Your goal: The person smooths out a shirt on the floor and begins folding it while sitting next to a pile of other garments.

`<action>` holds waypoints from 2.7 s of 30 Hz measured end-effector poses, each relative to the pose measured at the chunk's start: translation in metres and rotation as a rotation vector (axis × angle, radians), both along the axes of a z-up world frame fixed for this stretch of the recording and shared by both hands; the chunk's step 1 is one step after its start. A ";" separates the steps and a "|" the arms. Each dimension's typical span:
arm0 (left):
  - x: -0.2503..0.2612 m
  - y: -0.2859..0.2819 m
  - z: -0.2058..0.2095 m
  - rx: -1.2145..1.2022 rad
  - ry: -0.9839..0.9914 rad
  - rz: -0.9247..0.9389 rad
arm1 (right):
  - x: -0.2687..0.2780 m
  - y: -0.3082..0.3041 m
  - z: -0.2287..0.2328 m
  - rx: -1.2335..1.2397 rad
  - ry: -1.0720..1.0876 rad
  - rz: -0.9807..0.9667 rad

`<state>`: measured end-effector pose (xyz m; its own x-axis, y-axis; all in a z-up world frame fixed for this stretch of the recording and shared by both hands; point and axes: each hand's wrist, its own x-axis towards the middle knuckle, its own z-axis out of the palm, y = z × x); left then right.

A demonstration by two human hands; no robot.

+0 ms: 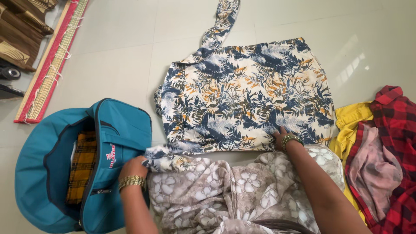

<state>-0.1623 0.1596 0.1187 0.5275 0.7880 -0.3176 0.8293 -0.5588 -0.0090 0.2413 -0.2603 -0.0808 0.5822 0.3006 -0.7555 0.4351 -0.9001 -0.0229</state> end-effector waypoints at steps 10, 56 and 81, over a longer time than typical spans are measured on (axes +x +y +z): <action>0.080 0.061 -0.125 -0.137 0.352 0.079 | -0.002 0.002 -0.001 -0.015 0.020 -0.043; 0.193 -0.026 -0.237 -0.190 0.445 -0.535 | -0.012 -0.002 0.012 -0.033 -0.007 -0.057; 0.249 -0.041 -0.222 -0.215 0.352 -0.192 | 0.093 -0.061 -0.020 0.046 -0.519 -0.435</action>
